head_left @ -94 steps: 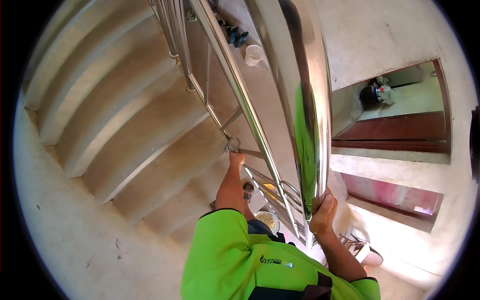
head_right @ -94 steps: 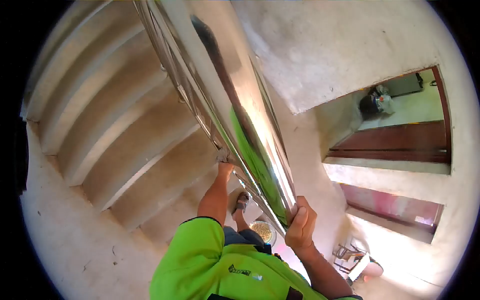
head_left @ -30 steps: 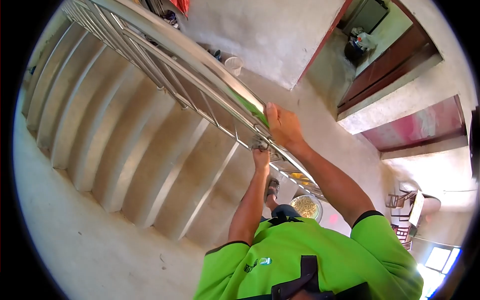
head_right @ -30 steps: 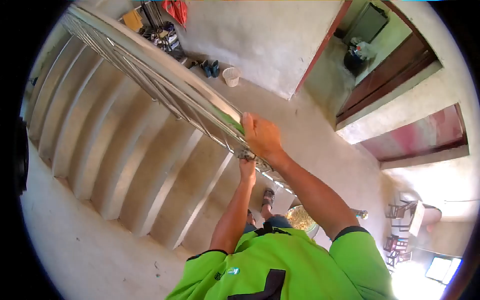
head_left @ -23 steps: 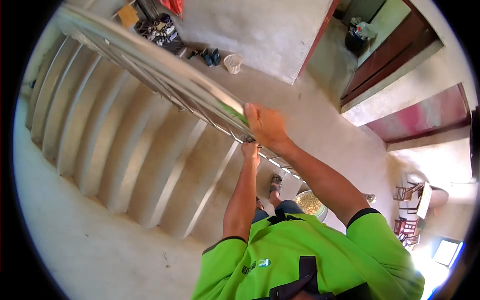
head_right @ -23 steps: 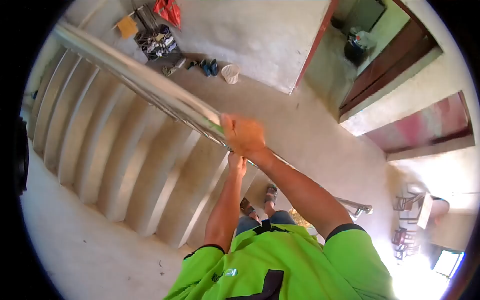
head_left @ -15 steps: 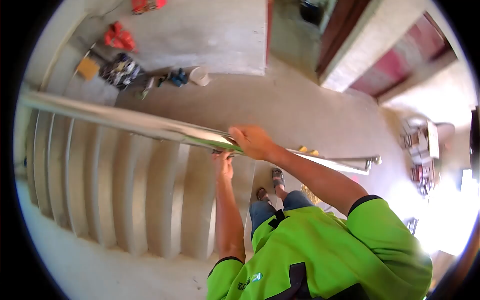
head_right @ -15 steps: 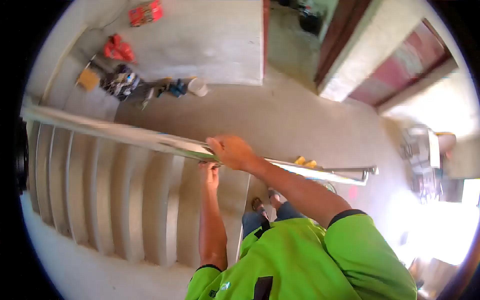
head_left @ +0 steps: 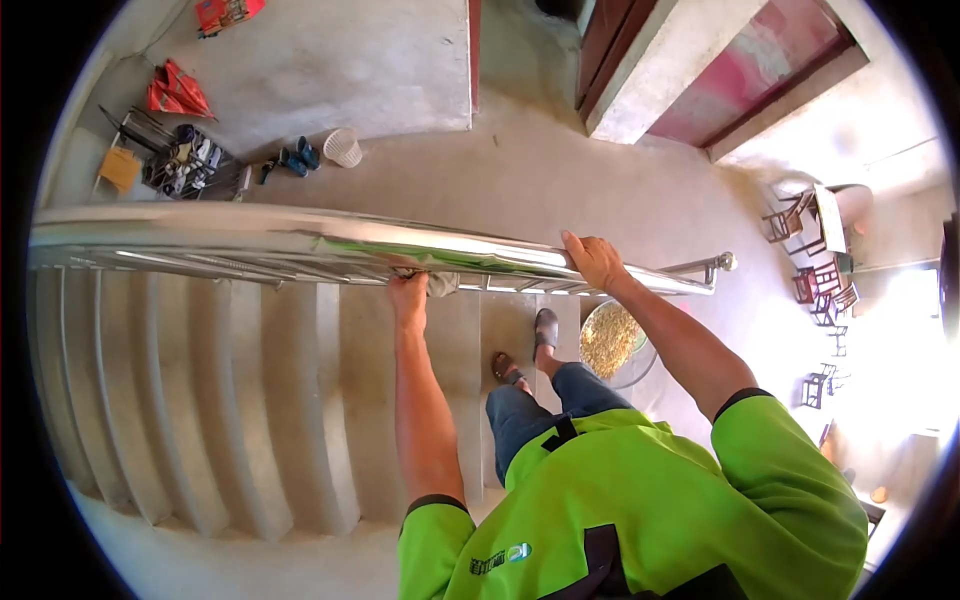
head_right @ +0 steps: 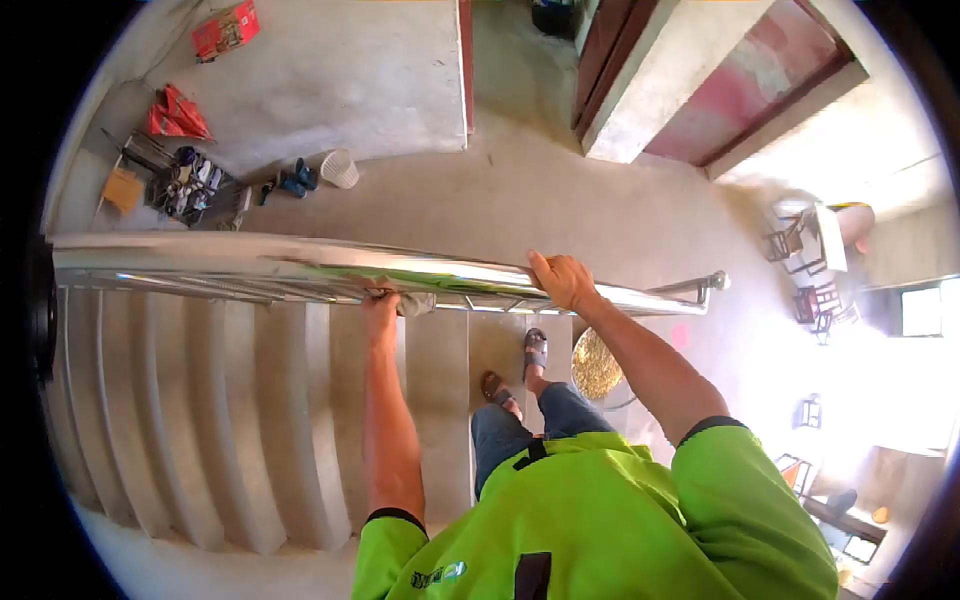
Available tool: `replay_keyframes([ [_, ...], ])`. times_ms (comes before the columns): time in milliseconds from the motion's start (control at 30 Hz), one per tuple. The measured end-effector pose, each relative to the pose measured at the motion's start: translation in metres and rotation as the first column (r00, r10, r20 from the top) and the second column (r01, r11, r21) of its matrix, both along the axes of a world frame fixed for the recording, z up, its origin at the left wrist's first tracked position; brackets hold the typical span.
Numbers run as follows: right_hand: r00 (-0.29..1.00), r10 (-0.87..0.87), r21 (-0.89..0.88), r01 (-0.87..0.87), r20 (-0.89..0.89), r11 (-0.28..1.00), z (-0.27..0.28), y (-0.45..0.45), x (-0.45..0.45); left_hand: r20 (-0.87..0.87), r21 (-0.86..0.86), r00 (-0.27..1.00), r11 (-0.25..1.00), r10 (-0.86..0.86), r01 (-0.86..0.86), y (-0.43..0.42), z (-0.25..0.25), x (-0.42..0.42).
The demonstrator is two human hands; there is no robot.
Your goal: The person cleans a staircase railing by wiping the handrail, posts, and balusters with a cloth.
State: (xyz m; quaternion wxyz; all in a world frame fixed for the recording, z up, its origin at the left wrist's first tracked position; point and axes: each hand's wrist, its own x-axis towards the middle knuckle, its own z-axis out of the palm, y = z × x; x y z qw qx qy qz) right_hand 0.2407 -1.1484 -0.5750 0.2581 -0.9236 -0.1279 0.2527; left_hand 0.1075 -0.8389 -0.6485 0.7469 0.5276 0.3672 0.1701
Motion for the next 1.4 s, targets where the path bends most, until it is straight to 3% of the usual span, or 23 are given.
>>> replay_keyframes([
  [67, 1.000, 0.017, 0.029, -0.017, 0.000, 0.999, 0.002, -0.003, -0.004, -0.063, 0.021, 0.998, 0.999, -0.025, 0.026, -0.005, 0.002, -0.001],
  [200, 0.997, -0.014, 0.094, 0.007, 0.078, 0.996, -0.010, -0.004, -0.003, 0.001, 0.009, 0.998, 0.998, 0.060, -0.060, -0.017, -0.003, 0.003],
  [333, 0.995, -0.029, 0.118, 0.017, 0.097, 0.993, -0.011, -0.003, -0.003, 0.102, -0.045, 0.927, 0.932, 0.362, -0.359, -0.059, -0.007, 0.001],
  [400, 0.992, -0.008, 0.110, -0.006, 0.126, 0.994, -0.019, -0.005, 0.000, 0.064, -0.175, 0.900, 0.893, 0.431, -0.415, -0.081, -0.025, -0.006],
  [467, 0.990, -0.019, 0.107, 0.004, 0.141, 0.994, -0.017, -0.004, -0.002, -0.108, -0.326, 0.940, 0.881, 0.325, -0.342, -0.108, -0.016, -0.025],
  [500, 0.988, -0.014, 0.116, -0.003, 0.153, 0.993, -0.016, -0.004, -0.002, -0.102, -0.317, 0.939, 0.884, 0.329, -0.344, -0.117, -0.001, -0.031],
  [567, 0.990, -0.019, 0.137, 0.000, 0.140, 0.991, -0.013, -0.004, -0.001, 0.110, -0.474, 0.936, 0.846, 0.334, -0.246, -0.125, 0.045, -0.040],
  [667, 0.992, -0.020, 0.135, 0.003, 0.123, 0.991, -0.016, -0.003, -0.001, -0.026, -0.345, 0.942, 0.882, 0.333, -0.322, -0.107, 0.086, -0.057],
  [700, 0.991, -0.034, 0.122, 0.018, 0.131, 0.992, -0.018, -0.002, -0.002, 0.154, -0.279, 0.946, 0.931, 0.285, -0.235, -0.098, 0.097, -0.062],
  [733, 0.989, -0.053, 0.108, 0.038, 0.140, 0.993, -0.019, -0.003, -0.003, 0.168, -0.255, 0.942, 0.936, 0.291, -0.243, -0.090, 0.115, -0.068],
  [800, 0.993, -0.036, 0.139, 0.021, 0.108, 0.990, -0.016, -0.007, -0.001, 0.330, -0.097, 0.941, 0.994, 0.081, -0.051, -0.077, 0.148, -0.081],
  [867, 0.997, -0.024, 0.160, 0.011, 0.078, 0.987, -0.015, -0.006, 0.001, 0.297, 0.022, 0.955, 0.999, -0.029, 0.023, -0.067, 0.160, -0.096],
  [933, 0.996, -0.046, 0.256, 0.025, 0.078, 0.966, -0.008, -0.008, -0.007, 0.075, 0.145, 0.989, 0.982, -0.130, 0.118, -0.062, 0.168, -0.108],
  [967, 0.995, -0.061, 0.274, 0.037, 0.082, 0.961, -0.007, -0.010, -0.011, 0.069, 0.150, 0.986, 0.979, -0.151, 0.139, -0.058, 0.165, -0.111],
  [1033, 0.990, -0.120, 0.281, 0.094, 0.078, 0.955, -0.005, -0.009, -0.017, 0.129, 0.225, 0.991, 0.974, -0.018, -0.012, -0.043, 0.149, -0.112],
  [1100, 0.987, -0.136, 0.318, 0.103, 0.084, 0.943, 0.000, -0.013, -0.023, 0.359, 0.417, 0.932, 0.884, 0.055, -0.213, -0.016, 0.142, -0.097],
  [1133, 0.986, -0.146, 0.320, 0.113, 0.081, 0.941, -0.001, -0.014, -0.024, 0.291, 0.728, 0.954, 0.629, 0.077, -0.273, 0.005, 0.149, -0.090],
  [1167, 0.985, -0.107, 0.363, 0.050, 0.138, 0.930, -0.002, -0.017, -0.025, 0.236, 0.925, 0.963, 0.275, 0.128, -0.264, 0.034, 0.159, -0.082],
  [1200, 0.979, -0.061, 0.397, -0.021, 0.193, 0.918, -0.005, -0.020, -0.028, -0.314, 0.822, 0.916, 0.554, 0.250, 0.131, 0.079, 0.199, -0.070],
  [1267, 0.982, -0.051, 0.397, -0.026, 0.182, 0.917, -0.007, -0.020, -0.028, -0.170, 0.981, 0.918, -0.022, 0.358, 0.191, 0.150, 0.194, -0.051],
  [1300, 0.975, -0.046, 0.374, -0.039, 0.217, 0.927, -0.008, -0.019, -0.027, -0.110, 0.969, 0.896, -0.154, 0.430, 0.192, 0.162, 0.198, -0.044],
  [1333, 0.967, -0.042, 0.350, -0.051, 0.252, 0.935, -0.009, -0.018, -0.026, -0.109, 0.969, 0.896, -0.157, 0.432, 0.193, 0.163, 0.196, -0.043],
  [1400, 0.968, -0.039, 0.350, -0.052, 0.247, 0.935, -0.010, -0.018, -0.024, -0.379, 0.885, 0.833, -0.107, 0.403, 0.454, 0.151, 0.190, -0.039],
])
